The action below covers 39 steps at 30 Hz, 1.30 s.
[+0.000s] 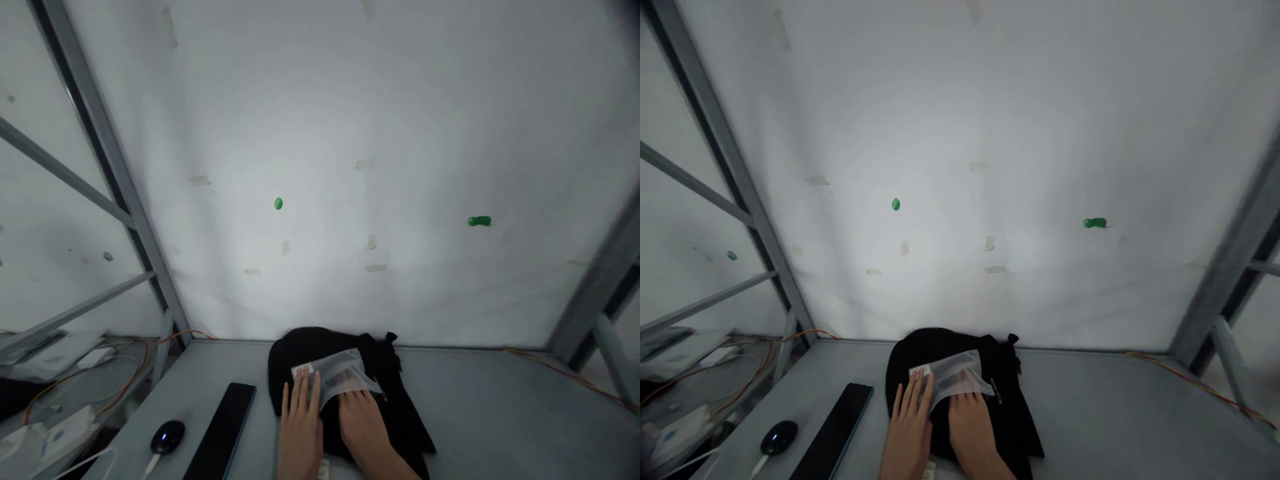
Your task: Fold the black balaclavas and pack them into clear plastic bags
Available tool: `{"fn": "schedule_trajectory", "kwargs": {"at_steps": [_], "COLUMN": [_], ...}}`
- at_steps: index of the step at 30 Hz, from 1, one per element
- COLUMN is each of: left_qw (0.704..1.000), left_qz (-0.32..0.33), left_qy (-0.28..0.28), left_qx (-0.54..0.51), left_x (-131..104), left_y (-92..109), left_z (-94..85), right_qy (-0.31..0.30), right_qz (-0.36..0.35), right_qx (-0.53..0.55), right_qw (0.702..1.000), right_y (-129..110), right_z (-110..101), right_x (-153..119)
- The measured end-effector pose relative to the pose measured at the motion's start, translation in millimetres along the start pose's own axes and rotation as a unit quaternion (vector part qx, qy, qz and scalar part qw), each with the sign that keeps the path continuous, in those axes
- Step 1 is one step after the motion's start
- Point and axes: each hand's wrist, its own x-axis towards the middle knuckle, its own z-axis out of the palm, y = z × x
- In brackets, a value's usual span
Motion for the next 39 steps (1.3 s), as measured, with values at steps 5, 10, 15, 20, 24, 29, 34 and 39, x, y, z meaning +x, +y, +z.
{"fn": "schedule_trajectory", "kwargs": {"at_steps": [5, 10, 15, 20, 24, 29, 34, 39], "left_qw": [1.0, 0.999, 0.997, 0.998, 0.997, 0.994, 0.994, 0.995], "left_qz": [0.01, 0.043, 0.061, 0.053, 0.031, -0.006, -0.013, -0.011], "left_qy": [0.001, 0.001, -0.017, -0.031, -0.041, -0.048, -0.051, -0.047], "left_qx": [-0.011, 0.002, -0.036, -0.036, -0.061, -0.098, -0.098, -0.089], "left_x": [-1, 1, 0, 0, -2, -5, -5, -6], "left_y": [-2, -1, -3, -4, -12, -16, -14, -22], "left_z": [-0.5, -0.2, -0.8, -1.8, -1.7, -1.2, -1.4, -4.9], "right_qy": [-0.101, -0.036, 0.023, 0.019, 0.073, 0.119, 0.01, -0.015], "right_qz": [-0.067, 0.026, 0.018, -0.045, -0.149, -0.17, 0.025, 0.076], "right_qx": [0.06, 0.024, 0.004, -0.013, -0.005, -0.004, 0.011, 0.024], "right_qw": [0.991, 0.999, 1.0, 0.999, 0.986, 0.978, 1.0, 0.997], "right_y": [18, 11, 4, 7, 6, 25, 47, 58], "right_z": [-18, -6, 9, 7, -11, -50, -50, -38], "right_x": [-3, 5, 18, 20, -13, -33, 3, 13]}}
